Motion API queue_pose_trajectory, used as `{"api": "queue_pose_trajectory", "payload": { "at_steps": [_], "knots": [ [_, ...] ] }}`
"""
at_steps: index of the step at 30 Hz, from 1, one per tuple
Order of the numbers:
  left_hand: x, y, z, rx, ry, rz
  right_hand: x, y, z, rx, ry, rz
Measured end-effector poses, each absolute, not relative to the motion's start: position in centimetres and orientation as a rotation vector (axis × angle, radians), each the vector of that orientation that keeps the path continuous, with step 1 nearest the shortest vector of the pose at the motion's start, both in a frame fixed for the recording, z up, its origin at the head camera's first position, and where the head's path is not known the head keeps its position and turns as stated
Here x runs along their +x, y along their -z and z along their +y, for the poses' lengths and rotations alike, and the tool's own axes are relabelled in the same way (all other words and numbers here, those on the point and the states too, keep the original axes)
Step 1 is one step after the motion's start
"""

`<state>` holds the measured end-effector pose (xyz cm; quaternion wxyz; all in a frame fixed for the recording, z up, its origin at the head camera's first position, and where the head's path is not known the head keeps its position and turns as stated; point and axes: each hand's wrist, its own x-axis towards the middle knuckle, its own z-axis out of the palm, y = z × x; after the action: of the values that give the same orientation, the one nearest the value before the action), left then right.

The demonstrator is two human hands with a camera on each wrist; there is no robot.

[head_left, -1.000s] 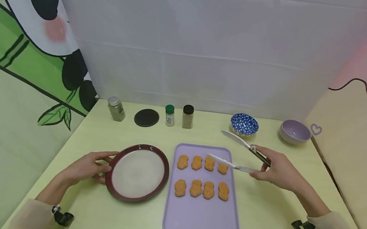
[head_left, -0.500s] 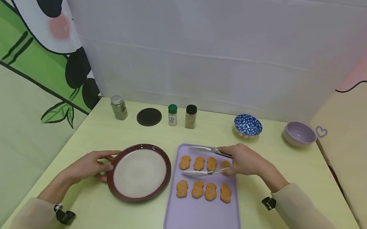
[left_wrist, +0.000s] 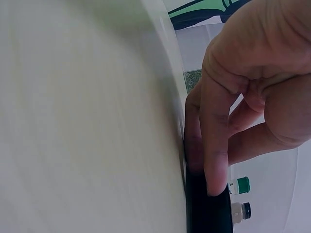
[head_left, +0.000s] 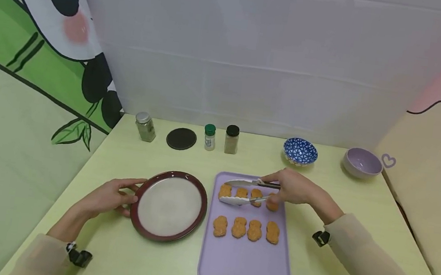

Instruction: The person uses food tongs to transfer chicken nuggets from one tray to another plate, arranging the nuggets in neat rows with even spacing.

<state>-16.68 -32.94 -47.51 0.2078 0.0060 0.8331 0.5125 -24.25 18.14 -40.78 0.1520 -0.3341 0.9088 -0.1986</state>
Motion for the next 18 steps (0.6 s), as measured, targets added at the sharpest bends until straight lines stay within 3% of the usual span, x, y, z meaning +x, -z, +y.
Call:
{"api": "queue_pose_trajectory", "payload": {
  "at_steps": [8, 18],
  "knots": [
    [-17.1, 47.3, -32.9, 0.028, -1.433, 2.312, -23.9, 39.3, 15.0, -1.072, 0.661, 2.611],
    [-16.6, 47.0, -32.9, 0.047, -1.432, 2.293, -24.0, 39.7, 5.1, -1.245, 0.57, 2.603]
  ]
}}
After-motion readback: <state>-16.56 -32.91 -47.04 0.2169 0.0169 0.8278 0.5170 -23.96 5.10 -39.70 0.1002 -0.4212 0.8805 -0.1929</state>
